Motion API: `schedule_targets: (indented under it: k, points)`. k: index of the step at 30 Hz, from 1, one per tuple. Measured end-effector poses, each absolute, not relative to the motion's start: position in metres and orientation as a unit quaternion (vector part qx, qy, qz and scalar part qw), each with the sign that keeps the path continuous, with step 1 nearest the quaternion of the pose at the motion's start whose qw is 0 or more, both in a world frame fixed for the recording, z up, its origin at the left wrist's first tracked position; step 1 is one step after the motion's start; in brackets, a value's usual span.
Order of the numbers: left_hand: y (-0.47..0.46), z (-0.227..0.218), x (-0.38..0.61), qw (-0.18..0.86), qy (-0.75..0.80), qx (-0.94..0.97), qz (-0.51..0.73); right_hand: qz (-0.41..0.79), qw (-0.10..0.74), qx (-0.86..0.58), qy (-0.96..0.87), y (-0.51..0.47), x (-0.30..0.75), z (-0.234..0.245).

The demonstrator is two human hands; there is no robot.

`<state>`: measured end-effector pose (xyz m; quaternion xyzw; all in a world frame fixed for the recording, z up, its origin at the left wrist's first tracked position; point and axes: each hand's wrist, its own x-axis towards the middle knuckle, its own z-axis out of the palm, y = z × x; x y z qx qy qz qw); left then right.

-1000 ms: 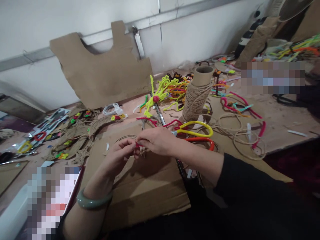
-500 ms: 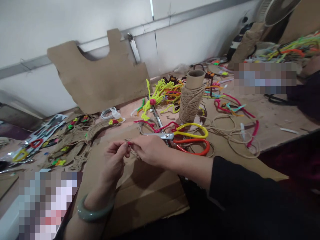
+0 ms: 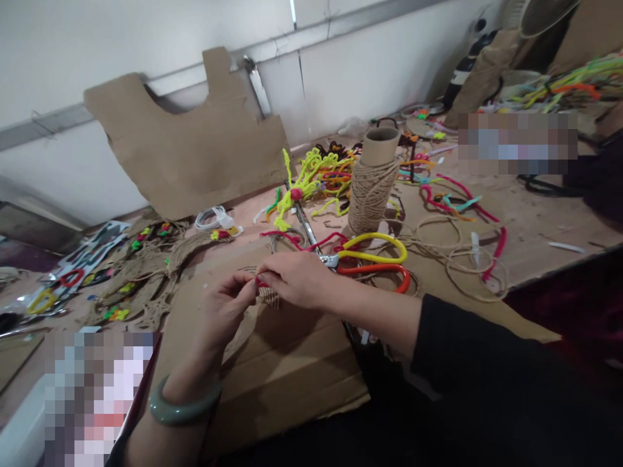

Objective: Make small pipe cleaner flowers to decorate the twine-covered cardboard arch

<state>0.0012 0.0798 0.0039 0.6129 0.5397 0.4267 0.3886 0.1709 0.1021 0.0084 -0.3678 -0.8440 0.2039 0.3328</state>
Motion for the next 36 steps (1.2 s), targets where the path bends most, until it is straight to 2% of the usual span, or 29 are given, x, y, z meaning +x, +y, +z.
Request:
schedule_targets:
  k: [10,15,29,36]
  points:
    - [0.0811,0.0030,0.0038,0.538,0.484,0.505,0.470,0.353,0.368,-0.383,-0.770,0.1049,0.1690,0.0115]
    - [0.0818,-0.0001,0.0067,0.543,0.487,0.486,0.481,0.398,0.372,-0.381,-0.747,0.1053,0.1681,0.0075]
    - [0.0800,0.0015,0.0025,0.511,0.481,0.574,0.422,0.362,0.307,-0.387,-0.791,0.1082,0.1726,0.0121]
    - [0.0784,0.0060,0.0064,0.513,0.473,0.565,0.440,0.327,0.326,-0.385,-0.799,0.1061,0.1716,0.0079]
